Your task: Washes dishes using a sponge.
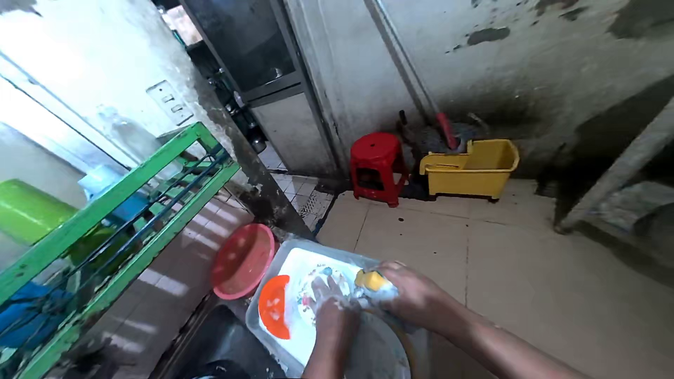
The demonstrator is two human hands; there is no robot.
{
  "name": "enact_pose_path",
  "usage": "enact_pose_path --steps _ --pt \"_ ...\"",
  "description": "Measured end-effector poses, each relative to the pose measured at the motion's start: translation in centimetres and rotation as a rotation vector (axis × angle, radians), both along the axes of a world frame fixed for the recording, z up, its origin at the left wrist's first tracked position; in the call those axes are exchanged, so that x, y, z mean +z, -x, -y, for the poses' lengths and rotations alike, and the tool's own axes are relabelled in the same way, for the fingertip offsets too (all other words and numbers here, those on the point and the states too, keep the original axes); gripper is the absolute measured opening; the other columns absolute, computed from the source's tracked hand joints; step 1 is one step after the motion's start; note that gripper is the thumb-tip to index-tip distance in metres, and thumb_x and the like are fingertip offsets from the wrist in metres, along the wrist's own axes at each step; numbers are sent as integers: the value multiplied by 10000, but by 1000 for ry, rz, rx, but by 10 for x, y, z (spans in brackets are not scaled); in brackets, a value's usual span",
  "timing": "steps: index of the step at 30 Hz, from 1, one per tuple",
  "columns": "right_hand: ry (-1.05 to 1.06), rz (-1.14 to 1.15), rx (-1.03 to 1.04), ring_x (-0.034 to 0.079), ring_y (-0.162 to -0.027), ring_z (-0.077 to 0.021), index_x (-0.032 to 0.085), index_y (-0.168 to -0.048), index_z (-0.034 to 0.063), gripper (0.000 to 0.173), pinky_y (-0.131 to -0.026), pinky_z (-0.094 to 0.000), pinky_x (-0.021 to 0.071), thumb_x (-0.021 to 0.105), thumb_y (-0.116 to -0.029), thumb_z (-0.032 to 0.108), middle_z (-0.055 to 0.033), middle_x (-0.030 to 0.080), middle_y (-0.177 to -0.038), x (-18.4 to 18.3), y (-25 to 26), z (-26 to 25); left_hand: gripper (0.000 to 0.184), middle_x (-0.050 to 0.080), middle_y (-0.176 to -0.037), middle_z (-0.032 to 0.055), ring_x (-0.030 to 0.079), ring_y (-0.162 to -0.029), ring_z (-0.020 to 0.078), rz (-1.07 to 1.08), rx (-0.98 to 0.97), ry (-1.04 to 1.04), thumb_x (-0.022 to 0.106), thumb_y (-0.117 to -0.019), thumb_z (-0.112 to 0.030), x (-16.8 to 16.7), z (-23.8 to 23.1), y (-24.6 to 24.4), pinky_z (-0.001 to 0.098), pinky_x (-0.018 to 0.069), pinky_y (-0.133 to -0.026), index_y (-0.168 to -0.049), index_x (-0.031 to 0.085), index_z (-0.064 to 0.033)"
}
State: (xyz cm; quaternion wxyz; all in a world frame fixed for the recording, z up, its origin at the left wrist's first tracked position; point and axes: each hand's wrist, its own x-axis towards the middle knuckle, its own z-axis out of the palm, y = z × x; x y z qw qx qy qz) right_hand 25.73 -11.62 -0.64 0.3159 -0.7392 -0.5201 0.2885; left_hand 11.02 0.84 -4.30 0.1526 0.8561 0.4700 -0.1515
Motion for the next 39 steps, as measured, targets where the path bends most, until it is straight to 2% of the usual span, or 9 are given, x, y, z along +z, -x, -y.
enact_pose_path --steps 4,8,13,18,21,27,32,36,39 --pt "-24 -33 -33 563 -1297 -372 658 -1295 5 530 -1110 -525 429 732 -900 350 -217 623 -1348 1 0 -1 665 366 -1604 231 380 -1480 367 -65 -66 -25 469 -1045 -371 22 12 24 526 372 -1176 -1575 328 4" --pt "90 -109 -23 540 -1319 -375 636 -1317 -3 534 -1120 -545 412 736 -904 321 -218 581 -1403 9 -4 -6 485 619 -1381 205 603 -1278 338 206 -21 -60 458 -1042 -242 55 7 61 518 461 -1095 -1467 527 -19" --pt "112 -440 -243 615 -1180 -342 605 -1325 -13 431 -1036 -530 467 710 -947 167 -235 632 -1271 19 9 -33 431 572 -1389 274 553 -1305 367 417 333 158 505 -1059 -147 72 -36 83 504 406 -1121 -1444 501 47" --pt "-345 -301 -198 536 -1311 -370 641 -1313 -27 522 -1126 -513 416 769 -856 192 -237 599 -1361 22 70 -63 222 672 -873 138 659 -715 176 1156 763 404 572 -906 45 81 -3 90 330 556 -599 -1124 619 52" --pt "-734 102 -43 646 -1185 -331 736 -1198 114 480 -1001 -542 513 766 -819 406 -105 725 -1208 20 117 -75 166 640 -877 41 643 -785 81 1266 647 578 447 -986 54 86 33 94 259 570 -726 -1114 547 22" --pt "-184 -192 -195 520 -1342 -371 614 -1335 -25 513 -1145 -518 410 746 -911 232 -224 573 -1401 39 84 -108 481 670 -950 68 670 -832 89 1303 571 537 504 -770 158 83 47 108 280 582 -728 -1237 515 40" --pt "-787 123 -37 675 -1117 -349 754 -1128 85 439 -907 -539 561 779 -772 340 -135 733 -1151 21 147 -86 224 654 -933 43 639 -840 43 1208 503 410 549 -948 3 81 31 121 228 555 -784 -1163 557 63" --pt "-270 -194 -135 537 -1327 -361 631 -1306 -22 499 -1134 -517 427 746 -917 269 -217 592 -1379 32 98 -108 381 697 -913 77 696 -825 117 1415 690 509 527 -797 96 79 42 116 316 602 -742 -1170 566 30" --pt "-368 -74 -80 545 -1314 -367 647 -1313 14 514 -1102 -533 440 745 -867 251 -201 611 -1366 28 121 -98 241 708 -916 115 718 -818 175 1669 894 530 423 -1050 -93 81 31 102 362 621 -739 -1174 592 27"
